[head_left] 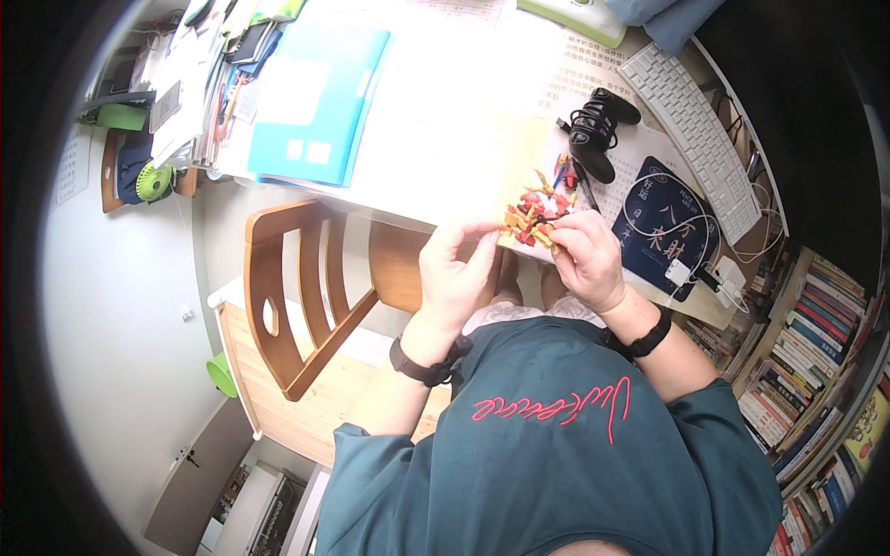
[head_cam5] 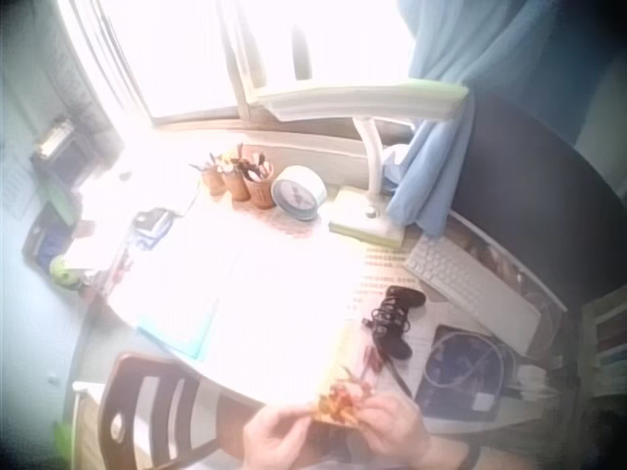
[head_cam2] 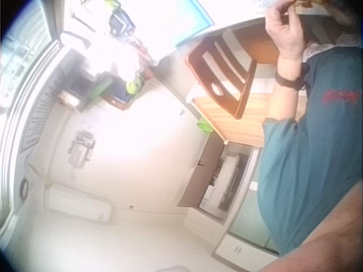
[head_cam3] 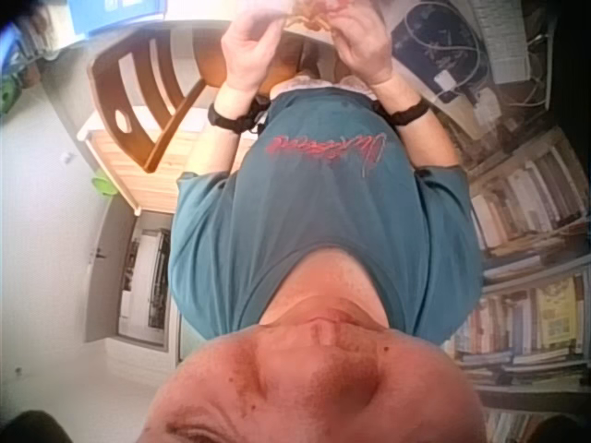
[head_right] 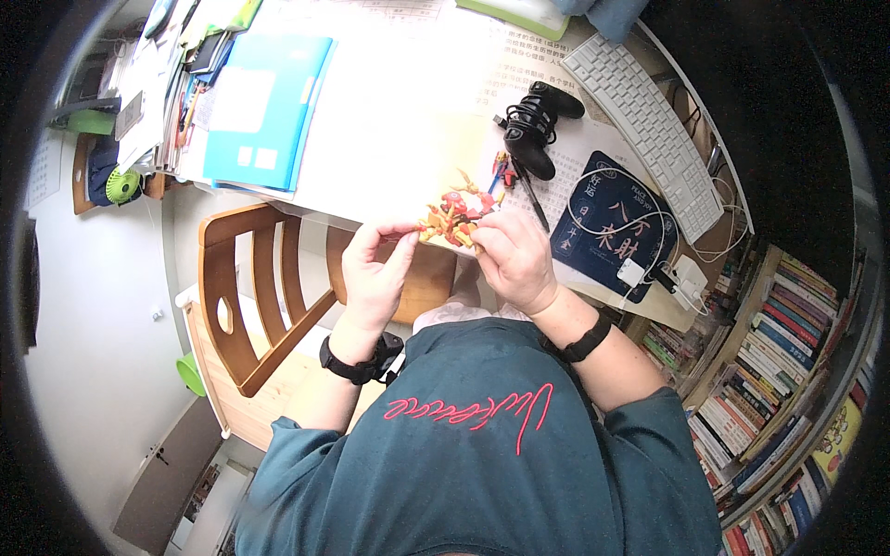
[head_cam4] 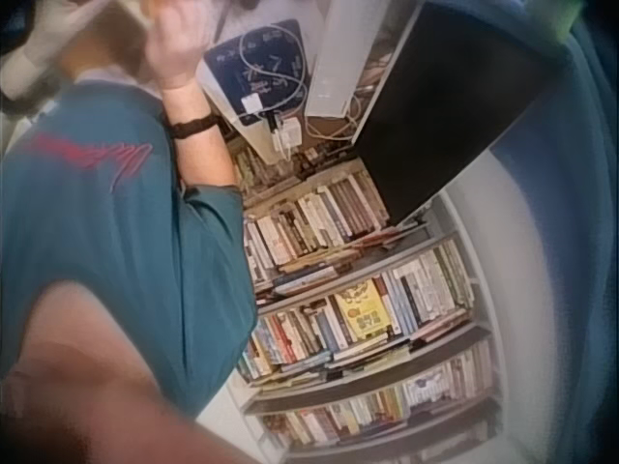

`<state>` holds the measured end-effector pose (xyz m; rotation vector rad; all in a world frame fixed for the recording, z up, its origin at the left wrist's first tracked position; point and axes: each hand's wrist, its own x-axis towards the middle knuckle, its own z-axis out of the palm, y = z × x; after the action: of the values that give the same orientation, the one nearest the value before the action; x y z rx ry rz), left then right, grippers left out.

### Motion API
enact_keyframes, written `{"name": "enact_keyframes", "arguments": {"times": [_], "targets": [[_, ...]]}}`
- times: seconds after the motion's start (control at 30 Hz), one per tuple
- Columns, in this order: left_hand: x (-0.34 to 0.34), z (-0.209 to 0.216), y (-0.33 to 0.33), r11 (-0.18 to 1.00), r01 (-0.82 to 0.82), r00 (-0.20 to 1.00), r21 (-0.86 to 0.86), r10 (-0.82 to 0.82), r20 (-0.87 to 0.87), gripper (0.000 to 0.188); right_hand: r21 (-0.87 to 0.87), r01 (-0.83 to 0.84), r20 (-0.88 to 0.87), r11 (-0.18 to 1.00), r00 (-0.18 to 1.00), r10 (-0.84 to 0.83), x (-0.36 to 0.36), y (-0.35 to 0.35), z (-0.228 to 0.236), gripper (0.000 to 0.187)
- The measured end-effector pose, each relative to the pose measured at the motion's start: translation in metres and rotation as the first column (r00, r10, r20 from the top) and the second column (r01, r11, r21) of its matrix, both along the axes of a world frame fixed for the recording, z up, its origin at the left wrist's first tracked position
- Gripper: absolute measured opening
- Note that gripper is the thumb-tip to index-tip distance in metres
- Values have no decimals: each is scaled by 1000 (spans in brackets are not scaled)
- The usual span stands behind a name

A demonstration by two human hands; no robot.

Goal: The person assembles components of a small red and yellow toy robot using their hands at a desk.

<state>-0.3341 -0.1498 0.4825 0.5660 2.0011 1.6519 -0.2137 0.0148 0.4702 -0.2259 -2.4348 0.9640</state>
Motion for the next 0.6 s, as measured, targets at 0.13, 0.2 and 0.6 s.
{"name": "enact_keyframes", "arguments": {"times": [0.13, 0.2, 0.6], "targets": [[0, 0, 0, 999, 41, 999, -23, -41, -9, 13, 4, -1, 2, 1000, 1000, 1, 1, 0, 0, 25], [-1, 0, 0, 999, 52, 999, -3, -52, -15, 13, 1, -2, 3, 1000, 1000, 2, 1, 0, 0, 25], [0, -3, -2, 997, 71, 997, -43, -72, -2, 13, -27, -13, 22, 1000, 1000, 14, 1, -1, 2, 25]]}}
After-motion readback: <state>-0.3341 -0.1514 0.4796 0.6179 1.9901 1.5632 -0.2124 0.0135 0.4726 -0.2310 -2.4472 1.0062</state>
